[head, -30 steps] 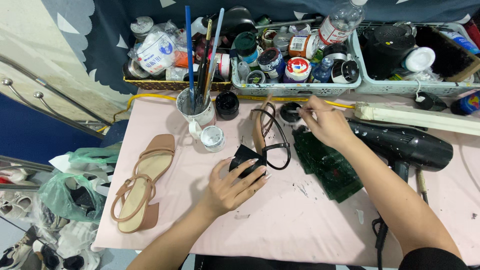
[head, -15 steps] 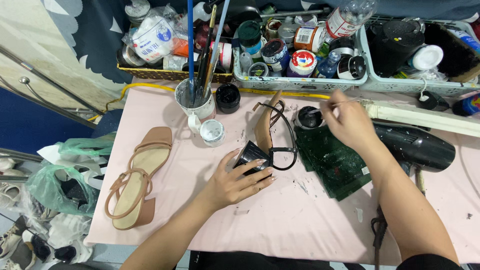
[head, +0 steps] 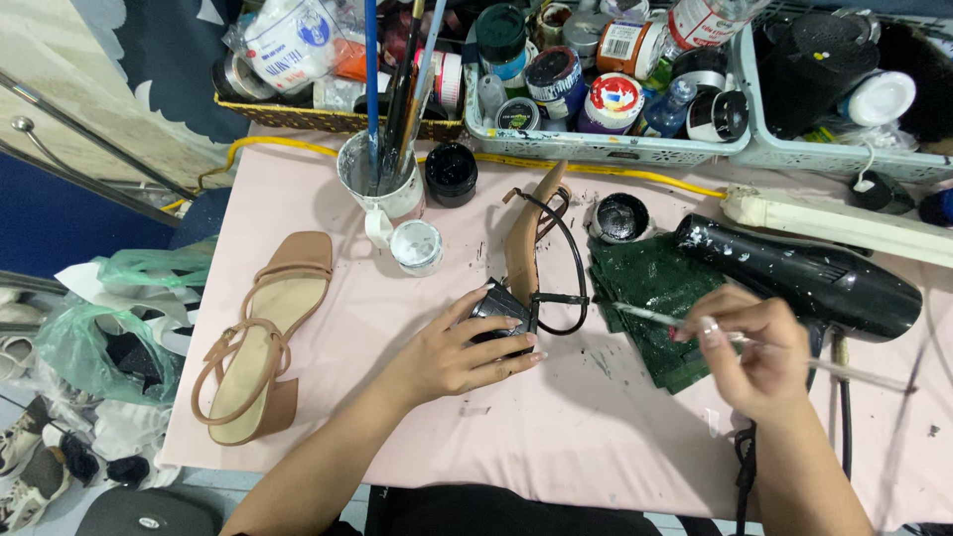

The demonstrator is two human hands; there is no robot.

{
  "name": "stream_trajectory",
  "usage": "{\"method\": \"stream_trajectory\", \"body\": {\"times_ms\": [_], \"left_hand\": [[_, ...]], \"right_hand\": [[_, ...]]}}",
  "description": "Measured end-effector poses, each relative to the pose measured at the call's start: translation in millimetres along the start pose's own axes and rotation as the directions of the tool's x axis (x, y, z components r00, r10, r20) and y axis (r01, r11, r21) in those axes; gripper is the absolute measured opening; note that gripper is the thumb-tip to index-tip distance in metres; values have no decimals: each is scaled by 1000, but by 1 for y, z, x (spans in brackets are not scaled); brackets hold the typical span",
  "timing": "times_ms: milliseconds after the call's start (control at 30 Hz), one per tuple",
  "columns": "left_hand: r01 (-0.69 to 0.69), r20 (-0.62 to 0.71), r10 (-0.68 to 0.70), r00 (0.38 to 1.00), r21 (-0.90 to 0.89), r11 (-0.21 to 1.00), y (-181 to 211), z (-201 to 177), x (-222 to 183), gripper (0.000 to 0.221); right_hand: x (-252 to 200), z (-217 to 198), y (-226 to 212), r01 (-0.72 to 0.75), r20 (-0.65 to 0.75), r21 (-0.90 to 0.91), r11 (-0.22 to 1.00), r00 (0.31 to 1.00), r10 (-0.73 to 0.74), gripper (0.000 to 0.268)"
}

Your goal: The person paints the edges of a black sandal strap with a brush, uses a hairdryer to dry the paint, and then applies paint to the heel and sole edges of the sandal.

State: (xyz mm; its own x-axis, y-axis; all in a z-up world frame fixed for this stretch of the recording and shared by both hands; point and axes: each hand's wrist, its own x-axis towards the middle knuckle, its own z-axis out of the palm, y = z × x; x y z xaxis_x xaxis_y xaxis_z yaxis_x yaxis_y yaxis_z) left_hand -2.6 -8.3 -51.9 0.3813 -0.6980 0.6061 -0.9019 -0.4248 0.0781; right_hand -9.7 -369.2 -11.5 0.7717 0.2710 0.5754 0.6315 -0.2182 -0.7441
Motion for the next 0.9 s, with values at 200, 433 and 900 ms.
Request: {"method": "stream_trajectory", "body": {"times_ms": [200,433,900], "left_hand": [[-23,30,23,999,5,1000,0,-1,0,37],[22,24,-21,999,-6,1000,1,-2,-1,35],[5,23,-5,1000,-2,1000,-2,-1,-4,36]], "right_hand": [[7,11,-10,32,155,-123,992,988,-13,21],[2,12,-13,25,115,-100,995,993,-14,19],[5,-1,4,-308,8,240,921,949,315,13]]}}
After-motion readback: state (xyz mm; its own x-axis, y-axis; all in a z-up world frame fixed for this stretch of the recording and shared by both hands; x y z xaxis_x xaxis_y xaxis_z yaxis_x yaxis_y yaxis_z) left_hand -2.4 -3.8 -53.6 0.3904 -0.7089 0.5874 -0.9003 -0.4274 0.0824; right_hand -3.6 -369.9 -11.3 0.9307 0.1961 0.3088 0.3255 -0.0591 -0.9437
